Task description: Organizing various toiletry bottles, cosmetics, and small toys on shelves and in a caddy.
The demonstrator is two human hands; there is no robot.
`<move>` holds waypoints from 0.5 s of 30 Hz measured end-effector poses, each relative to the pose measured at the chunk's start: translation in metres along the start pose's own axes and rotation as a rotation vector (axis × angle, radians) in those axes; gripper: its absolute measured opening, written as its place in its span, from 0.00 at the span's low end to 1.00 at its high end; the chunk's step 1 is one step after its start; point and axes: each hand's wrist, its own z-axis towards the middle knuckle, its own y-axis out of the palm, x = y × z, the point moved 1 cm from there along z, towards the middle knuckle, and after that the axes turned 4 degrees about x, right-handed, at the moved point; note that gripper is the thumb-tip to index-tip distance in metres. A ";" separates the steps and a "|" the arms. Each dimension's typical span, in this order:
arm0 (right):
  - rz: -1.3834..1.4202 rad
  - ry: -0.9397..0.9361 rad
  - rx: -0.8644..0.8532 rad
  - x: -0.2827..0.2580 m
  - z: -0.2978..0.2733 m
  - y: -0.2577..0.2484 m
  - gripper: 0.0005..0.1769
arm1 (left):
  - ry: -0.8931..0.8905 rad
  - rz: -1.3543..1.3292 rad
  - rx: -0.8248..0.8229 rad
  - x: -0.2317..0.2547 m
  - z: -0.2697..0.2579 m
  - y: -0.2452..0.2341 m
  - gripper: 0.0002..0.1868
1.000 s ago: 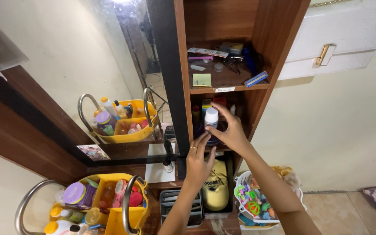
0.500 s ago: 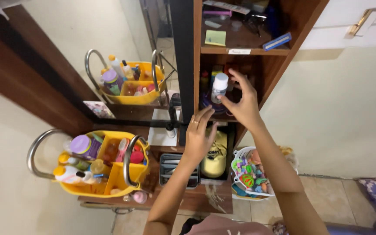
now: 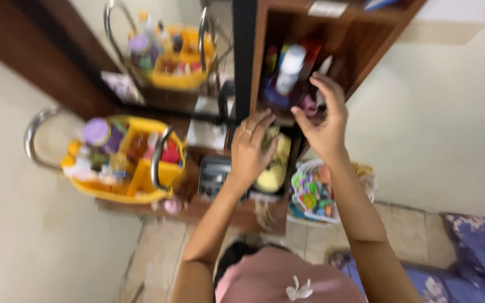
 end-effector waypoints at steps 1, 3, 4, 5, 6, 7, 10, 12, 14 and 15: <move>0.015 0.017 -0.030 -0.008 -0.006 0.001 0.36 | -0.035 0.013 -0.006 -0.002 -0.007 -0.006 0.26; 0.287 0.375 -0.043 -0.020 -0.017 0.004 0.22 | -0.044 0.024 -0.021 -0.009 -0.021 -0.019 0.25; 0.298 0.398 -0.072 -0.018 -0.027 0.006 0.22 | -0.079 0.038 -0.030 -0.013 -0.031 -0.025 0.25; 0.188 0.192 -0.078 -0.018 -0.036 0.007 0.21 | -0.089 0.055 -0.026 -0.018 -0.040 -0.032 0.26; 0.084 -0.016 -0.089 -0.019 -0.044 0.009 0.19 | -0.099 0.073 -0.022 -0.022 -0.050 -0.039 0.26; 0.097 -0.003 -0.107 -0.018 -0.054 0.016 0.19 | -0.121 0.084 -0.028 -0.027 -0.060 -0.045 0.26; 0.108 0.013 -0.152 -0.014 -0.075 0.038 0.14 | -0.187 0.146 -0.004 -0.042 -0.082 -0.062 0.25; 0.157 0.069 -0.190 -0.013 -0.088 0.054 0.11 | -0.265 0.155 -0.011 -0.049 -0.094 -0.075 0.24; 0.183 0.098 -0.224 -0.013 -0.100 0.070 0.12 | -0.301 0.156 -0.028 -0.055 -0.102 -0.084 0.24; 0.197 0.112 -0.240 -0.012 -0.104 0.079 0.12 | -0.313 0.147 -0.037 -0.060 -0.104 -0.088 0.24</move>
